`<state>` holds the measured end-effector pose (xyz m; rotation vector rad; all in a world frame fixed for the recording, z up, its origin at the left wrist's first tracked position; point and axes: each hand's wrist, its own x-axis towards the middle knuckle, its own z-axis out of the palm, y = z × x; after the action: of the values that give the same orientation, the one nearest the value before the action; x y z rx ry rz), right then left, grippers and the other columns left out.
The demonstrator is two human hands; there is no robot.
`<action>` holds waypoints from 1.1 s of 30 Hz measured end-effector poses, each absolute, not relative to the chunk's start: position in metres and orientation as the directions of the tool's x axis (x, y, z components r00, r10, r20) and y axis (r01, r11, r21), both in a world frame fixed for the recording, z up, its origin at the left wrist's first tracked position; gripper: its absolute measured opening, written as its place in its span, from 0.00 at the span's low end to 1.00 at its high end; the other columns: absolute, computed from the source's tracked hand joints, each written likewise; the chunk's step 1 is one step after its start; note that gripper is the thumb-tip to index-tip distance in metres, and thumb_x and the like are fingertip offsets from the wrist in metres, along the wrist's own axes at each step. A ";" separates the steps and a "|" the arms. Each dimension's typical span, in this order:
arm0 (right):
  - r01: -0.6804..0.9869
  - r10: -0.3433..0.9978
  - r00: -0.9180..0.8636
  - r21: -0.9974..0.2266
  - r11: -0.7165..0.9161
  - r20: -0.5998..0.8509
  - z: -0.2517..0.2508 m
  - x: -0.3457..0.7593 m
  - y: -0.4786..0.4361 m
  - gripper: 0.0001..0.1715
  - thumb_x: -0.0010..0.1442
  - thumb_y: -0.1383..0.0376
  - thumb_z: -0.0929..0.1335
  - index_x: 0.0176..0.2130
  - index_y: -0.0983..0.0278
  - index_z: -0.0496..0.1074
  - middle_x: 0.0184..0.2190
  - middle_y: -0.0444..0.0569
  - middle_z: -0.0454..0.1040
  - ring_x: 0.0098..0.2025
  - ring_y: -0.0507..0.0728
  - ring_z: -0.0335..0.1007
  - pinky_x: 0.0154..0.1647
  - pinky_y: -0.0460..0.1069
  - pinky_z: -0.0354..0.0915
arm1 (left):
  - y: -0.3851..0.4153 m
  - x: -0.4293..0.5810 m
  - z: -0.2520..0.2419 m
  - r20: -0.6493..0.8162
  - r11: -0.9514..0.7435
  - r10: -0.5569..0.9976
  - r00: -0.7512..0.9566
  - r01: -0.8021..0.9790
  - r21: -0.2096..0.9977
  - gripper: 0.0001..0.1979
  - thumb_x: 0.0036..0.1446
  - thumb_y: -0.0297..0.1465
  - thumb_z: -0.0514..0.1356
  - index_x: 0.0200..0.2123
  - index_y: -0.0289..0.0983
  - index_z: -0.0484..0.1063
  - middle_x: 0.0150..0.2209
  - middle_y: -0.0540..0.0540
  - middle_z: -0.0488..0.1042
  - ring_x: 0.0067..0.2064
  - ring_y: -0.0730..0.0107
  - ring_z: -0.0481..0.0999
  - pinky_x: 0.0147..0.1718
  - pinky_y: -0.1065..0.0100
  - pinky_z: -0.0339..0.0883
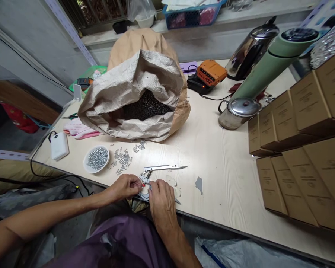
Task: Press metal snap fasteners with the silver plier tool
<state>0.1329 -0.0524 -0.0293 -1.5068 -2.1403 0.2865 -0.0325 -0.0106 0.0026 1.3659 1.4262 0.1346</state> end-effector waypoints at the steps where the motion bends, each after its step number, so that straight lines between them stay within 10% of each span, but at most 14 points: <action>1: 0.802 0.918 -0.284 -0.455 0.386 0.278 -0.026 0.138 -0.050 0.12 0.62 0.67 0.58 0.42 0.63 0.66 0.35 0.49 0.69 0.38 0.55 0.65 0.37 0.50 0.61 | -0.010 -0.033 0.002 -0.596 0.326 0.758 0.267 0.636 0.700 0.05 0.42 0.29 0.53 0.21 0.34 0.65 0.16 0.56 0.60 0.19 0.78 0.60 0.20 0.76 0.52; 6: 0.876 0.899 -0.360 -0.239 0.418 0.251 -0.015 0.189 -0.029 0.36 0.58 0.49 0.61 0.58 0.67 0.56 0.57 0.61 0.60 0.54 0.65 0.59 0.49 0.58 0.60 | -0.011 -0.034 0.002 -0.608 0.339 0.749 0.262 0.638 0.692 0.05 0.42 0.30 0.53 0.21 0.34 0.66 0.16 0.56 0.60 0.19 0.78 0.61 0.19 0.76 0.52; 12: 0.858 0.852 -0.498 -0.051 0.511 0.163 -0.026 0.226 -0.014 0.52 0.50 0.42 0.63 0.61 0.73 0.50 0.56 0.65 0.62 0.58 0.68 0.55 0.54 0.62 0.54 | -0.011 -0.032 0.005 -0.604 0.325 0.758 0.249 0.659 0.679 0.05 0.43 0.29 0.53 0.20 0.34 0.65 0.15 0.56 0.59 0.19 0.78 0.62 0.20 0.76 0.53; 20: 0.863 0.863 -0.500 -0.037 0.504 0.072 0.001 0.213 -0.014 0.32 0.51 0.54 0.67 0.51 0.69 0.64 0.43 0.56 0.71 0.43 0.60 0.63 0.42 0.54 0.58 | -0.014 -0.036 0.003 -0.610 0.273 0.750 0.256 0.720 0.638 0.08 0.49 0.31 0.55 0.21 0.34 0.66 0.16 0.56 0.60 0.20 0.76 0.64 0.21 0.75 0.55; 29: 0.883 0.869 -0.468 0.037 0.468 0.163 -0.001 0.202 -0.035 0.15 0.52 0.65 0.66 0.42 0.65 0.67 0.33 0.50 0.71 0.36 0.57 0.64 0.40 0.53 0.58 | -0.005 0.005 0.013 -0.095 -0.602 0.731 0.676 0.704 0.377 0.22 0.52 0.37 0.62 0.49 0.34 0.64 0.50 0.38 0.67 0.51 0.56 0.65 0.48 0.60 0.61; 33: 0.860 0.813 -0.498 0.057 0.506 0.302 -0.028 0.215 -0.036 0.27 0.50 0.68 0.66 0.50 0.64 0.62 0.38 0.51 0.72 0.37 0.58 0.65 0.40 0.53 0.62 | 0.011 0.028 0.011 -0.128 -0.735 0.594 0.794 0.601 0.313 0.28 0.51 0.39 0.63 0.51 0.31 0.61 0.44 0.40 0.69 0.46 0.59 0.66 0.45 0.63 0.63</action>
<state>0.2152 -0.0359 -0.0275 -1.4230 -2.5140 -0.2938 0.0281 0.0113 0.0111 2.6442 0.9109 -0.0269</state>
